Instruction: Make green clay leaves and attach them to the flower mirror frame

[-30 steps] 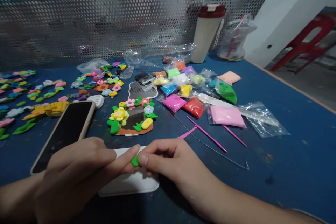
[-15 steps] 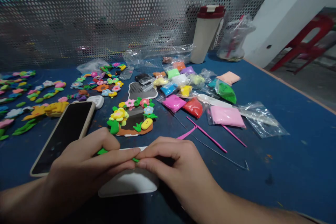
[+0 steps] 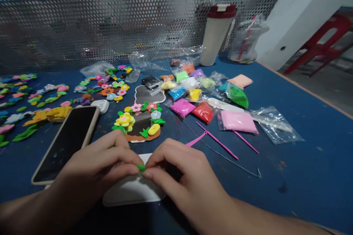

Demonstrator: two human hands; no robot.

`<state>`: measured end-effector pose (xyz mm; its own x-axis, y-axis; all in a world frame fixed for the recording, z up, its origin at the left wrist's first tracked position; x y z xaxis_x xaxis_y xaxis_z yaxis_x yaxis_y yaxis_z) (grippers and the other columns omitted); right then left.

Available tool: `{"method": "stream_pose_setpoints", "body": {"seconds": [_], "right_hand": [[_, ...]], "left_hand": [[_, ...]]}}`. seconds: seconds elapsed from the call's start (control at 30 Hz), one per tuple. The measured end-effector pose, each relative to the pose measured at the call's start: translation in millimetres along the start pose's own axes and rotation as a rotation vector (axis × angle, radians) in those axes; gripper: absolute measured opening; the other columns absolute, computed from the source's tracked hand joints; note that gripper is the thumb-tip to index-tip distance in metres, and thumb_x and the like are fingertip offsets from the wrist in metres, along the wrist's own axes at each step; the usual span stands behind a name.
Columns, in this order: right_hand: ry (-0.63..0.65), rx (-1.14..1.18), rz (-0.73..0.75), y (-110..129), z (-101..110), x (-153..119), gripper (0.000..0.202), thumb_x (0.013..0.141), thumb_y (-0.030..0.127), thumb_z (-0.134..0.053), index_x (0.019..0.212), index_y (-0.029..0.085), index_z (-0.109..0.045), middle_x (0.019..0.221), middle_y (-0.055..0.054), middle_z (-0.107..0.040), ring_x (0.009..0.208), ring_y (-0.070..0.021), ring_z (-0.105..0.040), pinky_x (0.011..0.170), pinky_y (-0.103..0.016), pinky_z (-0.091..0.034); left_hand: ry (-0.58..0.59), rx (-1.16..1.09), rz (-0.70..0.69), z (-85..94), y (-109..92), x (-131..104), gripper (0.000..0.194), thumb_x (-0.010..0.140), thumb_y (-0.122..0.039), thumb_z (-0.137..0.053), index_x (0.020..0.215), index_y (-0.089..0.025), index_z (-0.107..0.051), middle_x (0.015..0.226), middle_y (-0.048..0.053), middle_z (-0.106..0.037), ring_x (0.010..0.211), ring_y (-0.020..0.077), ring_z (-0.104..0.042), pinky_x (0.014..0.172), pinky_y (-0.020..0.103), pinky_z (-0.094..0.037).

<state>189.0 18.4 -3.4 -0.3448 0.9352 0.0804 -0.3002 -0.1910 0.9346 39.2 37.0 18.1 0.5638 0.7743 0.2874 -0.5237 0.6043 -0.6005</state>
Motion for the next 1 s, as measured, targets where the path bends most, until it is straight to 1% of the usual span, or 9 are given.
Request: {"method": "stream_pose_setpoints", "body": {"seconds": [0.1,0.23,0.37,0.43,0.53,0.67,0.8,0.87,1.0], "right_hand": [[-0.003,0.041,-0.055,-2.9,0.2,-0.2,0.013,0.086,0.025,-0.058,0.074,0.022,-0.059,0.075,0.000,-0.062,0.070,-0.0139,-0.056,0.063,-0.024,-0.043],[-0.009,0.092,-0.124,-6.7,0.0,1.0,0.015,0.088,0.029,-0.054,0.075,0.022,-0.059,0.073,0.001,-0.058,0.070,-0.0143,-0.053,0.061,-0.025,-0.041],[-0.029,0.161,-0.066,-4.6,-0.5,1.1,0.009,0.085,0.030,-0.062,0.092,0.026,-0.064,0.087,0.000,-0.062,0.078,-0.0150,-0.058,0.066,-0.025,-0.045],[-0.037,0.165,0.009,-1.3,-0.3,0.9,0.018,0.082,0.026,-0.067,0.099,0.029,-0.065,0.093,0.000,-0.063,0.083,-0.0153,-0.059,0.071,-0.026,-0.047],[-0.053,0.139,0.090,2.7,1.2,1.1,0.014,0.083,0.020,-0.065,0.093,0.029,-0.068,0.093,-0.001,-0.066,0.088,-0.0160,-0.061,0.077,-0.027,-0.047],[-0.097,0.133,0.089,2.9,5.2,2.2,0.014,0.083,0.017,-0.064,0.090,0.028,-0.069,0.091,-0.001,-0.067,0.088,-0.0169,-0.062,0.077,-0.028,-0.048],[-0.089,0.130,0.104,3.7,4.6,2.3,0.014,0.082,0.017,-0.065,0.090,0.028,-0.069,0.089,-0.001,-0.067,0.086,-0.0163,-0.062,0.075,-0.028,-0.049],[-0.082,0.126,0.101,3.7,3.7,1.9,0.017,0.081,0.015,-0.065,0.092,0.028,-0.069,0.090,0.000,-0.067,0.085,-0.0153,-0.062,0.074,-0.027,-0.049],[-0.059,0.123,0.125,5.2,3.5,1.4,0.026,0.082,0.015,-0.065,0.102,0.031,-0.067,0.097,0.001,-0.067,0.089,-0.0143,-0.062,0.074,-0.025,-0.049]], "left_hand": [[0.066,-0.117,0.119,0.0,1.7,7.7,0.016,0.081,-0.019,-0.059,0.069,-0.022,-0.069,0.068,-0.003,-0.053,0.058,0.0079,-0.051,0.052,0.016,-0.039],[0.134,-0.284,0.314,-3.2,10.6,9.2,0.016,0.076,-0.027,-0.062,0.062,-0.021,-0.068,0.065,-0.004,-0.052,0.057,0.0086,-0.048,0.054,0.017,-0.039],[0.184,-0.433,0.439,-8.8,17.2,7.3,0.021,0.074,-0.031,-0.060,0.057,-0.019,-0.065,0.060,-0.003,-0.052,0.060,0.0106,-0.048,0.056,0.020,-0.037],[0.186,-0.461,0.452,-8.7,17.1,7.4,0.022,0.074,-0.031,-0.060,0.057,-0.019,-0.065,0.059,-0.004,-0.053,0.062,0.0110,-0.048,0.058,0.020,-0.037],[0.200,-0.451,0.441,-7.4,14.8,7.8,0.025,0.076,-0.032,-0.059,0.056,-0.019,-0.065,0.058,-0.004,-0.051,0.063,0.0115,-0.046,0.059,0.021,-0.036],[0.206,-0.471,0.459,-8.3,14.0,7.1,0.027,0.078,-0.033,-0.055,0.058,-0.019,-0.066,0.059,-0.002,-0.050,0.062,0.0123,-0.045,0.059,0.023,-0.037],[0.205,-0.518,0.554,-13.8,17.7,4.6,0.016,0.065,-0.035,-0.067,0.060,-0.019,-0.068,0.059,-0.003,-0.047,0.059,0.0116,-0.042,0.052,0.021,-0.033],[0.204,-0.517,0.571,-15.5,18.6,3.8,0.014,0.062,-0.033,-0.069,0.061,-0.019,-0.068,0.061,-0.004,-0.047,0.058,0.0110,-0.041,0.052,0.021,-0.032],[0.228,-0.560,0.563,-17.1,18.1,2.5,0.011,0.065,-0.031,-0.068,0.064,-0.020,-0.068,0.066,-0.003,-0.051,0.063,0.0123,-0.046,0.057,0.022,-0.036]]}}
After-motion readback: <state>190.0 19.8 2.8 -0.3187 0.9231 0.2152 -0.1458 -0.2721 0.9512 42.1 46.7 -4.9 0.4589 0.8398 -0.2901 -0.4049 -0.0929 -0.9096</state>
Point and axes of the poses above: each hand's wrist, its own x-axis towards the middle knuckle, its own z-axis out of the back of the hand, y = z × x, the point moved 5 cm from there along x, towards the middle knuckle
